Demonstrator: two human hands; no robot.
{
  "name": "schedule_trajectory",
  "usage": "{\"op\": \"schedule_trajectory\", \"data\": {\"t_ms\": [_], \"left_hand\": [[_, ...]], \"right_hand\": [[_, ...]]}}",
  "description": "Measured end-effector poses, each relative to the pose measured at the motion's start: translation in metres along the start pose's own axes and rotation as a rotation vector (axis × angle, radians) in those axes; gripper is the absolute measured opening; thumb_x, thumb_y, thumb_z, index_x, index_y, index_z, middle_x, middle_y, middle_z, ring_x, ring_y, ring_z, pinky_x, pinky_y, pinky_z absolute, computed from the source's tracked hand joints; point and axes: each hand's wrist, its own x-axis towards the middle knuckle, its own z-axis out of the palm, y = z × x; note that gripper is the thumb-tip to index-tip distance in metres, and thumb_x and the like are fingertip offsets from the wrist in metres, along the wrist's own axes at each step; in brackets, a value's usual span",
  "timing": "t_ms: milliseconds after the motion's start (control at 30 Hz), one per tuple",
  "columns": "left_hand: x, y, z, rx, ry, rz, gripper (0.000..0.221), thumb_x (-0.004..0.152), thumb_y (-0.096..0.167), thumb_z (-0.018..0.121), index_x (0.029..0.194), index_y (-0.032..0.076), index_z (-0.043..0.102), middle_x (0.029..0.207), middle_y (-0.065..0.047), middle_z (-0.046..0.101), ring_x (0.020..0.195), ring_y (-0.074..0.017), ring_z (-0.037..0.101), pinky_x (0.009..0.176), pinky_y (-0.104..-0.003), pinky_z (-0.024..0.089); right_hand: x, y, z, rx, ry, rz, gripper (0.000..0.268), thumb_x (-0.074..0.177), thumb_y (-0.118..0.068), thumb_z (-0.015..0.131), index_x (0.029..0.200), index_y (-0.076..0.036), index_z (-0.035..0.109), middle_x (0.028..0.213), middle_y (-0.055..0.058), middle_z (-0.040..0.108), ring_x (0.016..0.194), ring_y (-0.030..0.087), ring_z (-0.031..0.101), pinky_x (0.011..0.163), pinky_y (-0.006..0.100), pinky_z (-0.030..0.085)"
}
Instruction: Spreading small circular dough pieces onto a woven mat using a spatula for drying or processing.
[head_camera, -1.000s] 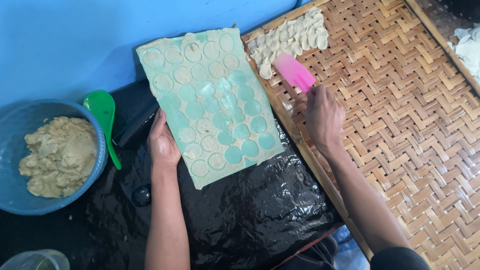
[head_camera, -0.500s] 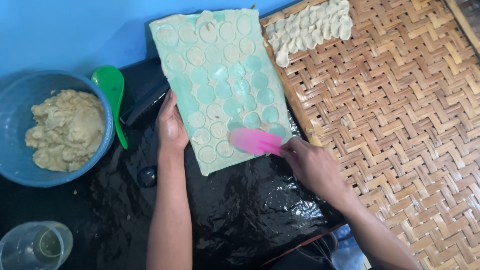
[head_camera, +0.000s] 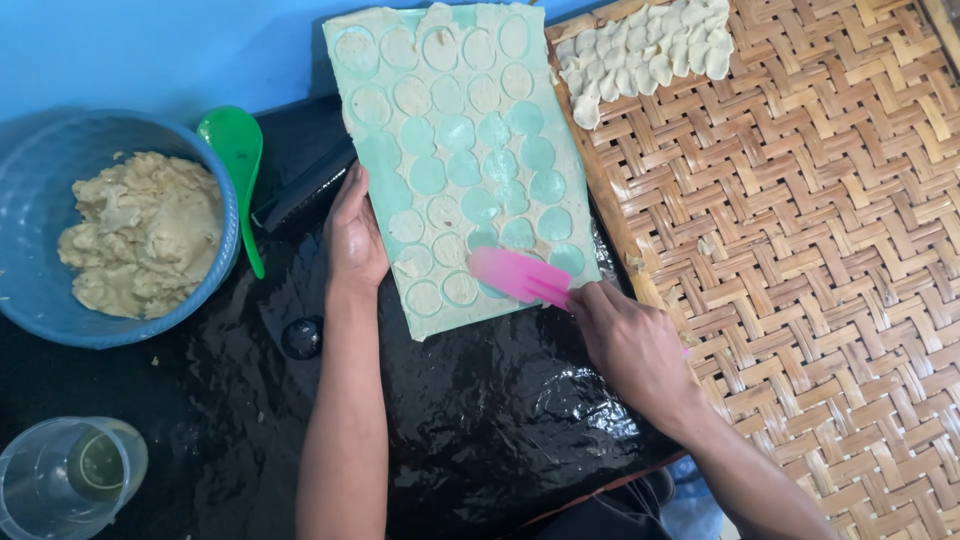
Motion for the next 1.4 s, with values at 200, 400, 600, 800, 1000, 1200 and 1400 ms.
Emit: {"op": "schedule_trajectory", "data": {"t_ms": [200,400,600,800,1000,1200,1400], "left_hand": [[0.001,-0.001,-0.002,0.005,0.022,0.004,0.047,0.111,0.023,0.047,0.151,-0.002,0.047,0.146,-0.013,0.059,0.133,-0.0228,0.059,0.114,-0.037,0.046],[0.001,-0.003,-0.006,-0.001,0.028,0.004,0.046,0.111,0.023,0.048,0.15,-0.002,0.047,0.145,-0.013,0.06,0.133,-0.0231,0.059,0.114,-0.038,0.046],[0.001,-0.001,0.0,0.016,0.024,0.01,0.048,0.11,0.023,0.048,0.151,-0.002,0.047,0.146,-0.013,0.059,0.133,-0.0227,0.059,0.114,-0.037,0.046],[0.001,-0.001,-0.001,0.008,0.025,0.002,0.048,0.11,0.024,0.047,0.151,-0.001,0.046,0.147,-0.013,0.058,0.134,-0.0228,0.058,0.114,-0.037,0.046],[0.001,-0.002,-0.004,-0.015,0.005,-0.002,0.048,0.111,0.023,0.047,0.152,-0.001,0.045,0.147,-0.013,0.058,0.134,-0.0228,0.058,0.115,-0.037,0.045],[0.001,0.0,0.0,0.005,0.016,-0.005,0.048,0.11,0.023,0.047,0.152,-0.001,0.046,0.148,-0.013,0.058,0.135,-0.0224,0.057,0.115,-0.037,0.045],[0.002,-0.002,-0.004,0.013,0.019,-0.011,0.045,0.111,0.023,0.049,0.15,0.001,0.047,0.148,-0.011,0.057,0.136,-0.0232,0.056,0.116,-0.038,0.044]], "right_hand": [[0.001,-0.007,-0.004,-0.043,-0.075,0.012,0.016,0.099,-0.022,0.061,0.099,-0.006,0.063,0.082,0.012,0.067,0.066,0.035,0.068,0.055,0.047,0.052],[0.002,0.002,0.0,-0.051,-0.066,0.009,0.019,0.099,-0.024,0.06,0.097,-0.005,0.061,0.082,0.012,0.067,0.064,0.035,0.067,0.056,0.047,0.052],[0.005,0.0,-0.003,-0.028,-0.125,0.03,0.019,0.099,-0.023,0.06,0.096,-0.004,0.061,0.083,0.014,0.068,0.065,0.036,0.068,0.058,0.047,0.053],[0.008,0.004,0.001,0.1,-0.153,0.064,0.018,0.097,-0.021,0.062,0.099,-0.003,0.062,0.088,0.016,0.072,0.075,0.039,0.069,0.066,0.048,0.053],[0.012,0.02,0.013,0.345,-0.203,0.21,0.019,0.094,-0.021,0.068,0.097,-0.002,0.069,0.085,0.014,0.075,0.074,0.029,0.073,0.067,0.04,0.055],[0.013,0.039,0.024,0.74,-0.386,0.41,0.021,0.098,-0.023,0.065,0.096,-0.001,0.068,0.075,0.004,0.069,0.061,0.009,0.06,0.056,0.028,0.05],[0.012,0.087,0.025,0.841,-0.214,0.435,0.017,0.099,-0.016,0.063,0.101,0.0,0.067,0.083,0.002,0.069,0.064,0.007,0.06,0.058,0.024,0.051]]}}
